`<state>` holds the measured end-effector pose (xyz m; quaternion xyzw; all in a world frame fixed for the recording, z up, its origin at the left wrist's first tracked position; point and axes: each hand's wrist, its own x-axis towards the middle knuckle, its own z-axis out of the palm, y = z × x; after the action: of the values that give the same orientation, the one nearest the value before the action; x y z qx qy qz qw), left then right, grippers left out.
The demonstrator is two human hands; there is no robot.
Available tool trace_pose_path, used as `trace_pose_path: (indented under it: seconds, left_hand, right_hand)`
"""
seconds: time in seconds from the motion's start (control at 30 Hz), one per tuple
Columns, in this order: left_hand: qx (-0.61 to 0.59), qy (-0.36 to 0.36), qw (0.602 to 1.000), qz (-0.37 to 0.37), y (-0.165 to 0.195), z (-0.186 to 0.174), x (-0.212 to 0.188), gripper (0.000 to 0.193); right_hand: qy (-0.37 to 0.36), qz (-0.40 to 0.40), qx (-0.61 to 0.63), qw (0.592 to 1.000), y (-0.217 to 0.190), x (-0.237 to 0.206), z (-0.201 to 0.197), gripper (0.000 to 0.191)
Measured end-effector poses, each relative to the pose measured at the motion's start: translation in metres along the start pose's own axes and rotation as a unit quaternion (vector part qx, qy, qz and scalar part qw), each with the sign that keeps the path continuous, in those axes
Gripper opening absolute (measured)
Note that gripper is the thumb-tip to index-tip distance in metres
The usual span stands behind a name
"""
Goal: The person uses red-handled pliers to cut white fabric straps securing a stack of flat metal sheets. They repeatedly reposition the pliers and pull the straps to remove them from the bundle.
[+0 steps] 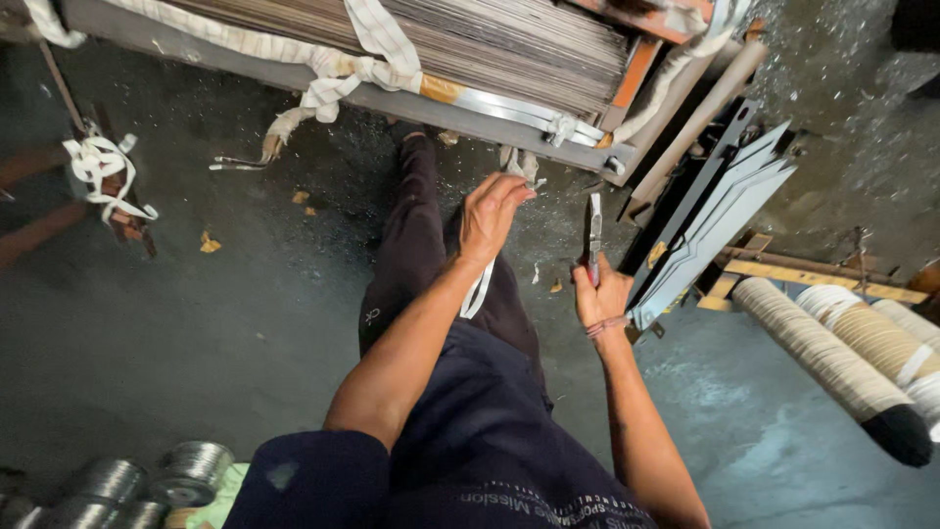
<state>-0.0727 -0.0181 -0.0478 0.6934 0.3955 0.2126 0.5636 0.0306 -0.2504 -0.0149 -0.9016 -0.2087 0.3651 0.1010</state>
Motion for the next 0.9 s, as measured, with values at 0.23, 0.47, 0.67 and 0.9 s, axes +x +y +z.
trace_pose_path:
  seconds: [0.23, 0.47, 0.67, 0.9]
  left_hand:
    - [-0.027, 0.054, 0.996, -0.058, 0.016, 0.022, 0.008, 0.007]
    - [-0.154, -0.018, 0.96, -0.234, 0.007, 0.006, 0.025, 0.024]
    - [-0.223, 0.014, 0.946, -0.234, -0.002, 0.027, -0.035, 0.033]
    - [-0.393, 0.043, 0.851, -0.345, 0.002, 0.09, -0.028, 0.04]
  right_hand:
    - [-0.012, -0.024, -0.026, 0.999, -0.001, 0.002, 0.0, 0.033]
    - [-0.034, -0.05, 0.027, 0.998, -0.008, 0.02, -0.014, 0.04]
    - [0.005, -0.132, -0.088, 0.987, -0.03, 0.026, -0.022, 0.063]
    - [0.1, -0.171, -0.2, 0.96, -0.054, 0.055, -0.014, 0.068]
